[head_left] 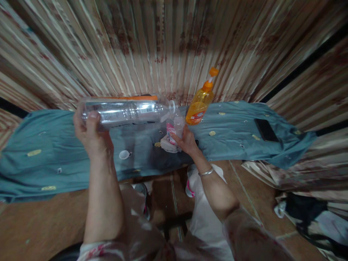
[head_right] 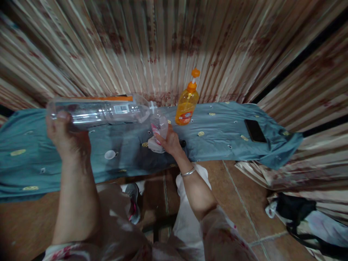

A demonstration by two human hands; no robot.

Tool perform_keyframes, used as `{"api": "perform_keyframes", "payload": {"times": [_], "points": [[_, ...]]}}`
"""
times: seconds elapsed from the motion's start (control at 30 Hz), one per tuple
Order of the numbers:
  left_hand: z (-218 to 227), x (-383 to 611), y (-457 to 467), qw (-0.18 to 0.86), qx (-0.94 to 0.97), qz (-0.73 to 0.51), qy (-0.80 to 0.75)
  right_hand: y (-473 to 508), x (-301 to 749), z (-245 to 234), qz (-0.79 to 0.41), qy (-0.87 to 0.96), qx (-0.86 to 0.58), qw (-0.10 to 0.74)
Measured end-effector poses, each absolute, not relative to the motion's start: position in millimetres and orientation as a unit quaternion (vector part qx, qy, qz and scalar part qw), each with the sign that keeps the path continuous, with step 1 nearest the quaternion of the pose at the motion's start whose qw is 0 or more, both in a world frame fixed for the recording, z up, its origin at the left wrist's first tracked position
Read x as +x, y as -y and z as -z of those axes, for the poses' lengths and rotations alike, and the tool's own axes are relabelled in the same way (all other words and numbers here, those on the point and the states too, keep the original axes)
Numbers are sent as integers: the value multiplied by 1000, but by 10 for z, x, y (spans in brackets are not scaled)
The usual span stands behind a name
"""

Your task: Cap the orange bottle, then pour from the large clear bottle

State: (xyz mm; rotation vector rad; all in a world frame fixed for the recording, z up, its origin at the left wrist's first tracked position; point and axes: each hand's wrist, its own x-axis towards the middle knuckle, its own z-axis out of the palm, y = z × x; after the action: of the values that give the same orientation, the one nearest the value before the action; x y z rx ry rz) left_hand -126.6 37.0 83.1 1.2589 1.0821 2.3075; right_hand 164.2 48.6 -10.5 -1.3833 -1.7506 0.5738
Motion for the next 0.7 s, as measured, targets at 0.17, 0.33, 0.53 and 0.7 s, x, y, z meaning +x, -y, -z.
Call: {"api": "perform_keyframes", "payload": {"times": [0.17, 0.33, 0.53, 0.7], "points": [[-828, -1263, -374, 145, 441, -803, -373, -494, 1640, 120, -219, 698, -543, 412], [-827, -1266, -366, 157, 440, -804, -368, -486, 1641, 102, -226, 697, -542, 412], [-820, -1275, -376, 144, 444, -799, -380, -489, 1638, 103, -227, 690, -540, 425], [-818, -1291, -373, 147, 447, -792, -389, -485, 1639, 108, -231, 687, -544, 422]]}}
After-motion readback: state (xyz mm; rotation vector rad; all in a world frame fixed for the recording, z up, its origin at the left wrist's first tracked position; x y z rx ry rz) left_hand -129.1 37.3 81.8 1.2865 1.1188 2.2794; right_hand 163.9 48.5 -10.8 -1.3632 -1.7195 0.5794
